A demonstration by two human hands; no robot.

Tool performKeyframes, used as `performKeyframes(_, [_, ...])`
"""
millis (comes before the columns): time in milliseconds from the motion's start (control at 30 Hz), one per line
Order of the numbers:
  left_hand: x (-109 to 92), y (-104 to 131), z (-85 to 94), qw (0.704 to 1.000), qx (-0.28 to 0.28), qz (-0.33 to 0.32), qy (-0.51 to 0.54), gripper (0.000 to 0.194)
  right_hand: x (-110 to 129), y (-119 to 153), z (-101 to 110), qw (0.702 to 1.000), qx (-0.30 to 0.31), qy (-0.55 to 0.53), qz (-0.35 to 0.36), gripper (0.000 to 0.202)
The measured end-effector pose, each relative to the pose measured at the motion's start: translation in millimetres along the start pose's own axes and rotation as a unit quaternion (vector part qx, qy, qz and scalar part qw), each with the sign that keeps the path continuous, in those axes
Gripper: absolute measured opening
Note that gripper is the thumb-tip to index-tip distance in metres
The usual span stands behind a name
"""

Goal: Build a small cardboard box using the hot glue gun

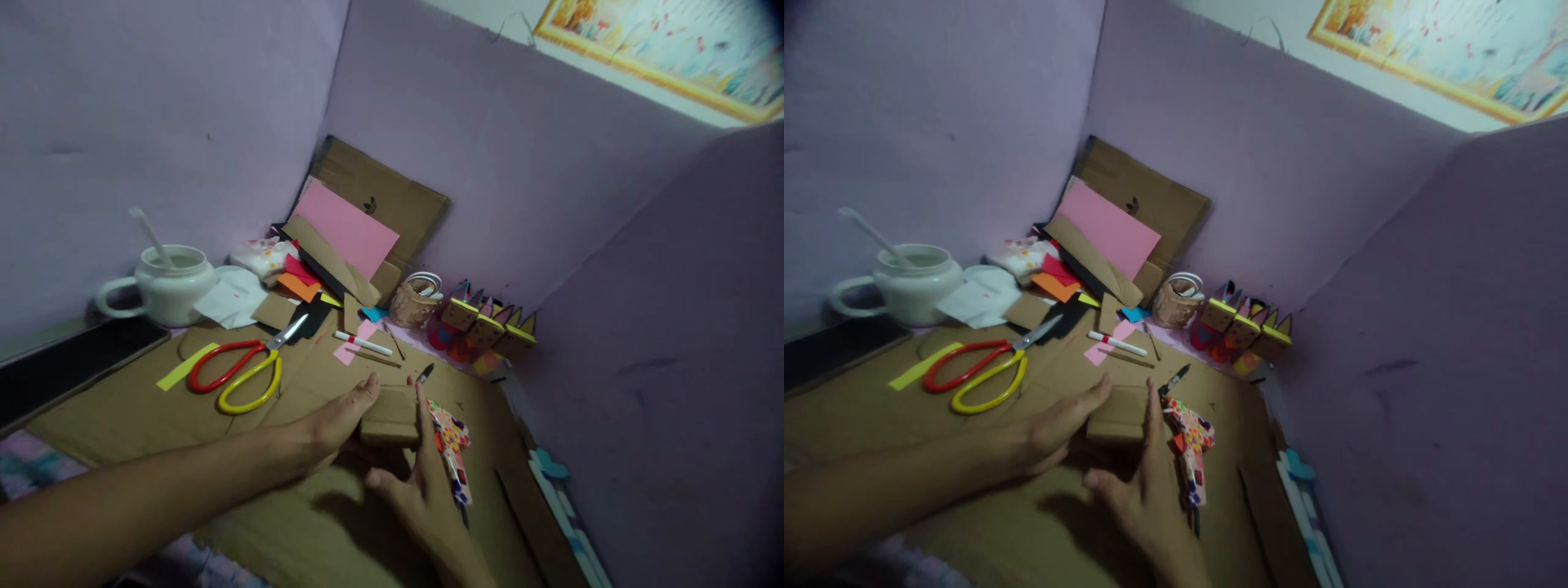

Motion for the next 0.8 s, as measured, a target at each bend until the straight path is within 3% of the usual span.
performKeyframes(100, [4.2, -6.1, -0.6, 0.997, -0.009, 0.062, 0.041, 0.059, 3.1, -5.8, 4.3, 0.999, -0.054, 0.007, -0.001, 0.104])
performKeyframes(167, [6.4, -8.1, -4.0, 0.993, -0.003, 0.09, 0.07, 0.06, 4.5, -7.4, 6.1, 0.993, -0.093, 0.066, 0.005, 0.105])
performKeyframes(300, [9.2, -6.4, -15.2, 0.989, 0.048, 0.09, 0.109, 0.059, 5.1, -7.6, 5.0, 0.974, -0.138, 0.177, 0.003, 0.103])
performKeyframes(433, [7.8, -1.1, -14.9, 0.994, 0.081, 0.067, 0.035, 0.064, -0.1, -6.4, 16.1, 0.975, -0.188, 0.101, -0.06, 0.084])
performKeyframes(533, [-12.1, 0.1, -0.8, 0.99, 0.039, -0.053, -0.126, 0.083, -4.7, -6.2, 26.0, 0.979, -0.161, -0.069, -0.108, 0.08])
performKeyframes(600, [-26.6, 2.6, 0.4, 0.965, 0.067, -0.119, -0.224, 0.107, -1.0, -7.1, 29.4, 0.979, -0.11, -0.143, -0.094, 0.081])
performKeyframes(700, [-33.0, 9.6, -10.3, 0.936, 0.182, -0.1, -0.284, 0.09, 6.8, -7.2, 31.1, 0.983, -0.053, -0.165, -0.058, 0.081])
performKeyframes(800, [-38.8, 14.9, -15.9, 0.915, 0.161, -0.116, -0.351, 0.074, 8.6, -5.8, 30.2, 0.99, -0.034, -0.129, -0.043, 0.079])
Point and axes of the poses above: each hand's wrist, its own y-axis away from the middle knuckle, its own z-axis out of the back of the hand, x = y × z, the point moved 5 cm from there along -y, towards the middle knuckle, and after that the axes turned 1 degree about -x, right-handed, at the moved point
